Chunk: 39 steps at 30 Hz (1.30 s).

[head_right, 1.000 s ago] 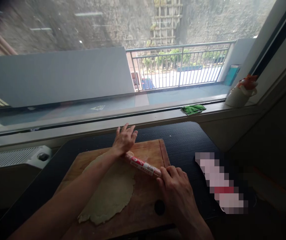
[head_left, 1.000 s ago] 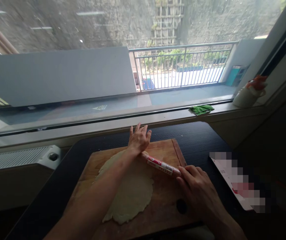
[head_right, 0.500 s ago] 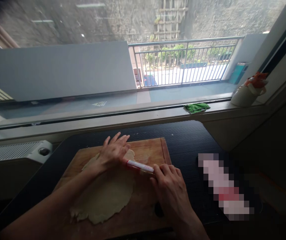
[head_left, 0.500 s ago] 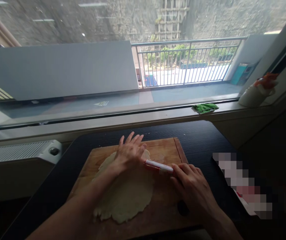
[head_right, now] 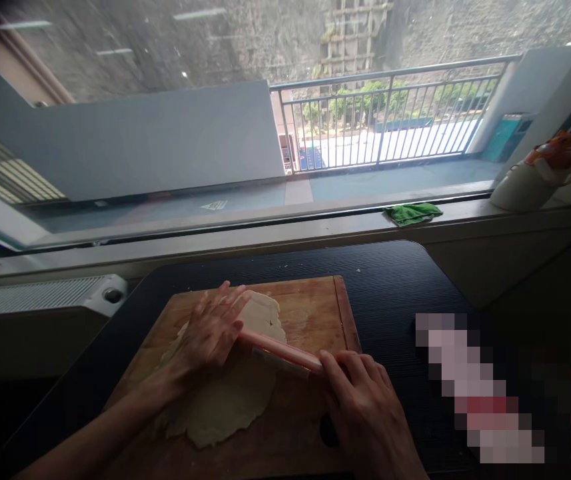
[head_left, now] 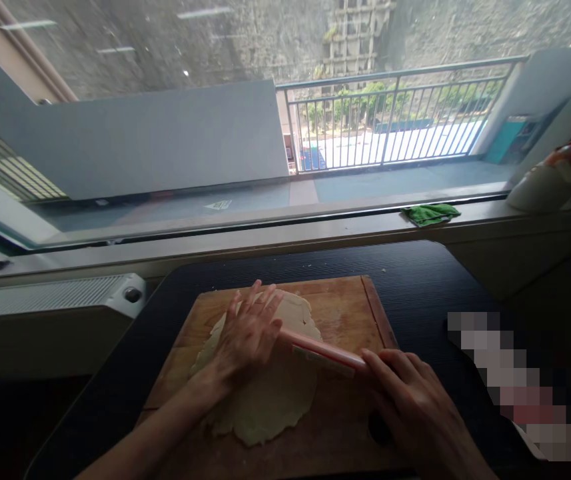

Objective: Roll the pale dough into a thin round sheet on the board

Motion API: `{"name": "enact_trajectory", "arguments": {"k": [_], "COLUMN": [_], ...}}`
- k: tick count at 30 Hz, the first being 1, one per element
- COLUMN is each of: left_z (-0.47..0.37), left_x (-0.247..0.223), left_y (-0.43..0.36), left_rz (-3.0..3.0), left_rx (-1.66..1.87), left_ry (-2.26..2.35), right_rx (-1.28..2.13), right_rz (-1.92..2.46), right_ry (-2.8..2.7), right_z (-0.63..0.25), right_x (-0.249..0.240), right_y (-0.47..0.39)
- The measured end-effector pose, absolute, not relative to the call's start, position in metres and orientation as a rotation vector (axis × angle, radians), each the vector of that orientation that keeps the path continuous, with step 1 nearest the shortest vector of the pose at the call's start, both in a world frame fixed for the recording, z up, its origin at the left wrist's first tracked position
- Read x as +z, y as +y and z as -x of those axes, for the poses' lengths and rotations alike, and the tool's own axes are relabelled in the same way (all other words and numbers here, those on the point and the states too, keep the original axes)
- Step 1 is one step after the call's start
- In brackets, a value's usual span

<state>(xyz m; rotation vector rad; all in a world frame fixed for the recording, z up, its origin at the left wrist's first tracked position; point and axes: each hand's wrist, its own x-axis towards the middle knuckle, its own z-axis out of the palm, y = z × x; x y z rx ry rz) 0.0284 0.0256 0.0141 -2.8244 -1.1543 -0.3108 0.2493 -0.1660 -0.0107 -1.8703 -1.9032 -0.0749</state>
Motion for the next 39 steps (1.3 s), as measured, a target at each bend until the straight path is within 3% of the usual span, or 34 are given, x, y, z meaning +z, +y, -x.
{"name": "enact_trajectory", "arguments": {"k": [4,13,22,26,33,39], "left_z": [-0.033,-0.147,-0.054,-0.083,-0.161,-0.103], "left_x": [0.014,0.016,0.011,0.011,0.016,0.011], "left_y": [0.031,0.112,0.054,0.073,0.109,0.085], "left_rz": [2.81,2.901,2.862,2.857,2.863,2.867], "left_rx": [-0.222,-0.206,-0.117,-0.074,-0.328,-0.22], "left_ry": [-1.173,-1.398,-1.305,-1.43,-1.328,-1.444], "right_rx": [-0.026,-0.055,-0.056,-0.08,-0.13,-0.046], "right_rz": [1.877,2.097,1.901,1.928,1.997,1.941], "right_ry": [-1.877,-1.726,-1.9,-1.855,-1.8,-1.861], "right_z": [-0.252,-0.264,-0.254,-0.261,-0.261,-0.243], "right_x": [-0.012,0.001,-0.007,-0.008,-0.008,-0.014], "right_y": [-0.166,-0.156,-0.171,-0.168,-0.165,-0.175]}}
